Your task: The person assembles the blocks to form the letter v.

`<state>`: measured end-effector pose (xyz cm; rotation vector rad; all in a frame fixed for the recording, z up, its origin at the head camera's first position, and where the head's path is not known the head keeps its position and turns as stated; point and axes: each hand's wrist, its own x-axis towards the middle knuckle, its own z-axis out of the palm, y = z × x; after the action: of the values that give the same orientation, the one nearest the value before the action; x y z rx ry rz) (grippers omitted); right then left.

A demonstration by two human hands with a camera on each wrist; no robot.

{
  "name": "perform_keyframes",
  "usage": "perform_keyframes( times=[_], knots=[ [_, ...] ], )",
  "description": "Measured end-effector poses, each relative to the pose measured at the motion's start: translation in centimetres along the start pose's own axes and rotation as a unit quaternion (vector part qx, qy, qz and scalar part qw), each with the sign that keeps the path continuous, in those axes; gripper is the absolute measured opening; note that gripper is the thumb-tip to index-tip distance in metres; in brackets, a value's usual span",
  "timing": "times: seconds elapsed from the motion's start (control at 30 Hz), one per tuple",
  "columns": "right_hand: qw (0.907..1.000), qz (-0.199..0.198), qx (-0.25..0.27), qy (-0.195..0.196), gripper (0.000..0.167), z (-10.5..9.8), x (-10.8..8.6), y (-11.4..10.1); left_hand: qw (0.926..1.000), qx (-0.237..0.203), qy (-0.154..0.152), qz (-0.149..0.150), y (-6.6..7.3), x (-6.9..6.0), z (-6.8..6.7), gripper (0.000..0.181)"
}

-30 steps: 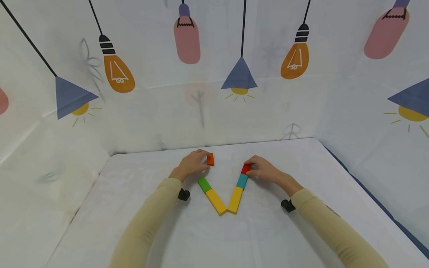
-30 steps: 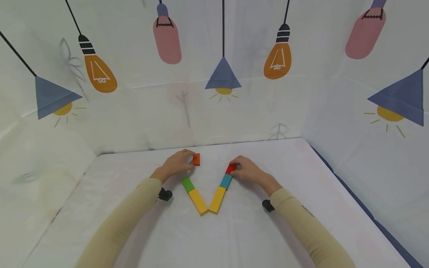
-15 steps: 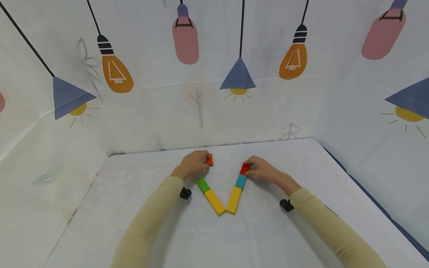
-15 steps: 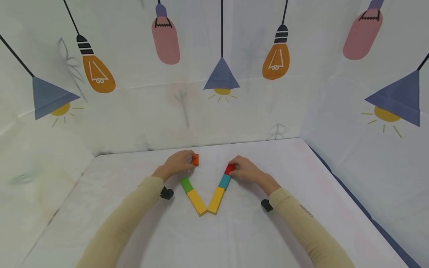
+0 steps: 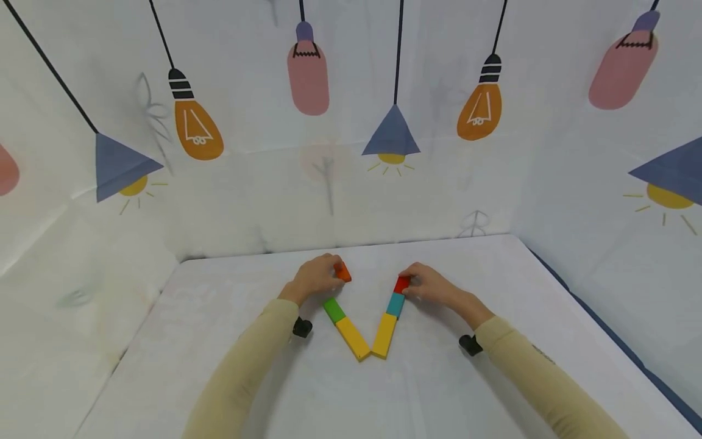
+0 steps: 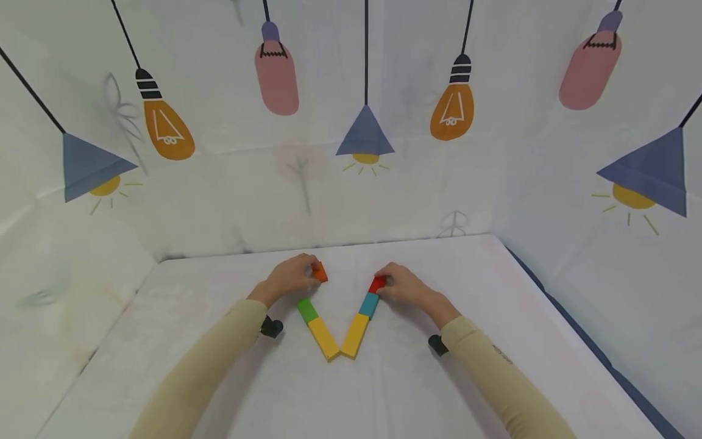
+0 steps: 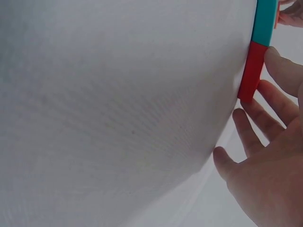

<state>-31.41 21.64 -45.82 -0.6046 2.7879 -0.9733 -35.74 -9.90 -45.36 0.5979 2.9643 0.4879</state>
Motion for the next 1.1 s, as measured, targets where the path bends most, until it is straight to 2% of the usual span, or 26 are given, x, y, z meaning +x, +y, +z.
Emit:
perform_keyframes(
  times=[0.4, 0.8, 0.93, 1.1],
  knots=[
    [0.9999, -0.003, -0.013, -0.001, 0.042, 0.2, 0.3, 0.1, 0.9999, -0.012, 0.002, -0.003, 0.0, -0.6, 0.0, 0.03],
    [1.0, 0.001, -0.007, -0.001, 0.041, 0.2, 0.0, 0.1, 0.9995, -0.028, 0.012, -0.006, -0.4, -1.7, -0.3, 0.027],
    [0.9999, 0.005, -0.01, -0.001, 0.041, 0.2, 0.1, 0.1, 0.9995, -0.022, 0.02, -0.008, -0.7, -2.0, -0.3, 0.027],
    [1.0, 0.001, -0.009, 0.002, 0.041, 0.2, 0.0, 0.1, 0.9985, -0.039, 0.036, -0.011, -1.2, -2.4, -0.5, 0.026]
  ],
)
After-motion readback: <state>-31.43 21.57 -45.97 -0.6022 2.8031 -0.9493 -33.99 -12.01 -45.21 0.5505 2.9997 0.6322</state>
